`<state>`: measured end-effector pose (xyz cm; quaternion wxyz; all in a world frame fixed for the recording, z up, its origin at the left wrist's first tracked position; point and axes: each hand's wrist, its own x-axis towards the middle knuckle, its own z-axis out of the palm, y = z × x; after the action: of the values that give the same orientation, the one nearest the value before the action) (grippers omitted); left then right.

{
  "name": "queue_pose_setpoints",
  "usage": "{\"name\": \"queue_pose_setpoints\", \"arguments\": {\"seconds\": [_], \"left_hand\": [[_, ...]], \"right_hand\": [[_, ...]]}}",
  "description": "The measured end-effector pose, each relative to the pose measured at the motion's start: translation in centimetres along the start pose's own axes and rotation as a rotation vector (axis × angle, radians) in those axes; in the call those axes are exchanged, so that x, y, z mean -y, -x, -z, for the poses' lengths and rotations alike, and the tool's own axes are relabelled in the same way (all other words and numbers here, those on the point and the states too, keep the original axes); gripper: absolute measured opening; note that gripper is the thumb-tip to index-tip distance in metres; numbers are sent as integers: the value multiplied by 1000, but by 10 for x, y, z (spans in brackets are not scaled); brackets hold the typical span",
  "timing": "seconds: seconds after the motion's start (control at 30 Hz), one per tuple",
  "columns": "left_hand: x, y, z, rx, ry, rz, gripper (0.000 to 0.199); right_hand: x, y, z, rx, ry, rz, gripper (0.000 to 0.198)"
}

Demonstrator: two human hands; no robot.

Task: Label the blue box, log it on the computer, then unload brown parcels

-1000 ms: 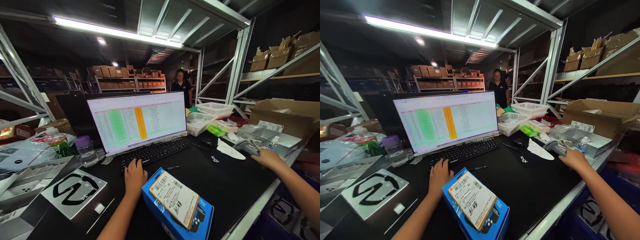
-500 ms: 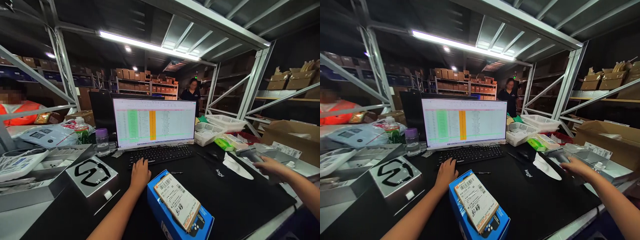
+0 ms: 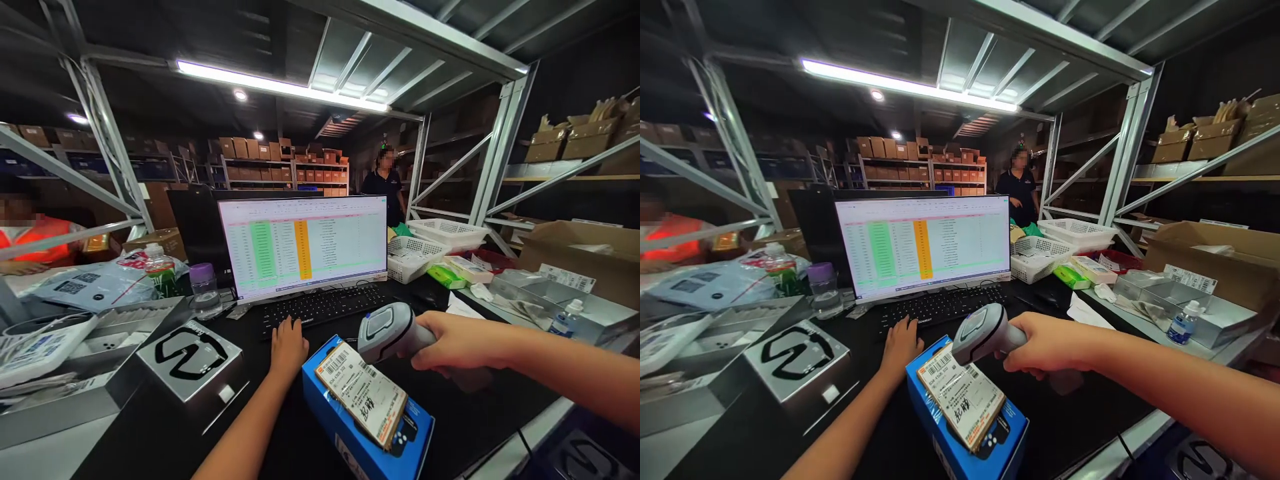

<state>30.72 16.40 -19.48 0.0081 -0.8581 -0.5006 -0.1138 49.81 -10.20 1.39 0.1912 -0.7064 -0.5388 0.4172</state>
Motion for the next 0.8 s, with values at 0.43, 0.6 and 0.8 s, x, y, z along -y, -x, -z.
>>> {"name": "queue_pose_setpoints", "arguments": {"seconds": [0.43,0.6,0.8], "left_hand": [[-4,3,3,10,-2,6,57],[-1,2,1,24,20,17,57],[-3,3,1,24,70,13,58]], "right_hand": [[-12,-3,0,-9,-87,-35,12],[-59,-8,12,-115,-27,-103,36],[-157,-36,-11,-224,-63,-335,42]]}}
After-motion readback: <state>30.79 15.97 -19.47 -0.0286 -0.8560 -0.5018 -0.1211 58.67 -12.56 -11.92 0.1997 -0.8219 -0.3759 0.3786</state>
